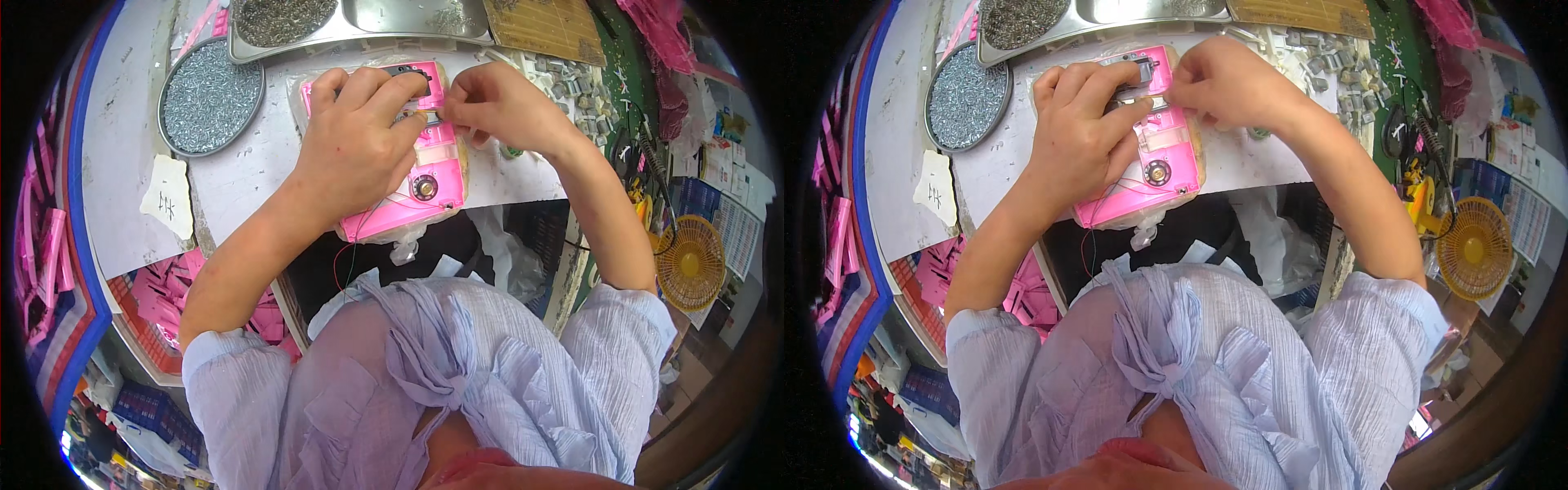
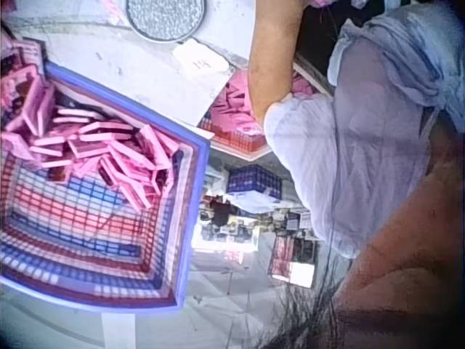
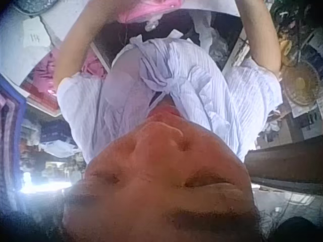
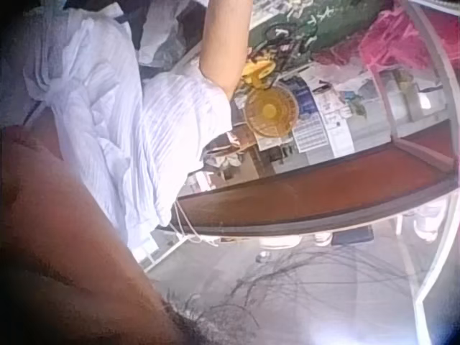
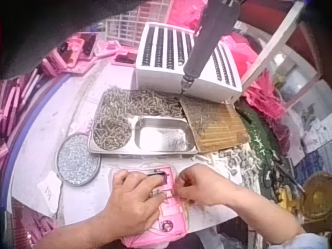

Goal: Assemble a pink electronic toy by soldering wires and installing components.

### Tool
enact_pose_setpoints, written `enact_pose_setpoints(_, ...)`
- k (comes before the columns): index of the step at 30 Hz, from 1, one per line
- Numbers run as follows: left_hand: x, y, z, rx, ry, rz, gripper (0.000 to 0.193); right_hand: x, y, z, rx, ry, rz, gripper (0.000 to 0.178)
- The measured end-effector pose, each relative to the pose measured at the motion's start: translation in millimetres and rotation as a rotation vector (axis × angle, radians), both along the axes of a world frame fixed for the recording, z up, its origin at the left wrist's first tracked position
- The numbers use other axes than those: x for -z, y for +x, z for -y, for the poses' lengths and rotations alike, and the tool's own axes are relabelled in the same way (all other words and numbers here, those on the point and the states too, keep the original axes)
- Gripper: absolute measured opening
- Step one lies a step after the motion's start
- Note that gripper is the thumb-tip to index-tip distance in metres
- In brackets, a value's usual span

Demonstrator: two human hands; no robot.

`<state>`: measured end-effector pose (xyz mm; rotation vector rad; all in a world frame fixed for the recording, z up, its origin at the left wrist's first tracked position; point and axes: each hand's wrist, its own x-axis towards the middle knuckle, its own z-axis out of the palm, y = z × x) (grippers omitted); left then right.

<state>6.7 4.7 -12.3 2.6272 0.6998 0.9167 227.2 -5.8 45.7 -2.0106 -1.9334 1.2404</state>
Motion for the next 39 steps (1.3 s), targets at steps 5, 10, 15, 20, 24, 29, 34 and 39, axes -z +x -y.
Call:
enact_pose_setpoints(5,0,1,-2,0.009,-0.029,0.029,0.028,19,8,19,0.268,-0.074,-0.285,0.027)
enact_pose_setpoints(10,-3,-14,-6,-0.095,-0.117,0.138,0.027,15,-6,59,0.051,0.580,-0.145,0.024)
enact_pose_setpoints(15,0,-23,14,-0.145,-0.163,0.173,0.022,21,-41,77,-0.156,0.707,0.123,0.024)
enact_pose_setpoints(20,5,-24,30,-0.156,-0.198,0.136,0.022,27,-47,77,-0.133,0.716,0.183,0.014)
enact_pose_setpoints(24,6,-25,33,-0.154,-0.200,0.095,0.024,31,-49,77,-0.061,0.733,0.148,0.013)
enact_pose_setpoints(29,9,-23,32,-0.157,-0.190,0.131,0.022,32,-47,78,-0.007,0.703,0.110,0.015)
enact_pose_setpoints(34,12,-24,33,-0.156,-0.192,0.141,0.022,18,-50,81,-0.068,0.663,0.192,0.016)
enact_pose_setpoints(39,14,-23,33,-0.152,-0.190,0.145,0.023,22,-52,82,-0.062,0.652,0.195,0.014)
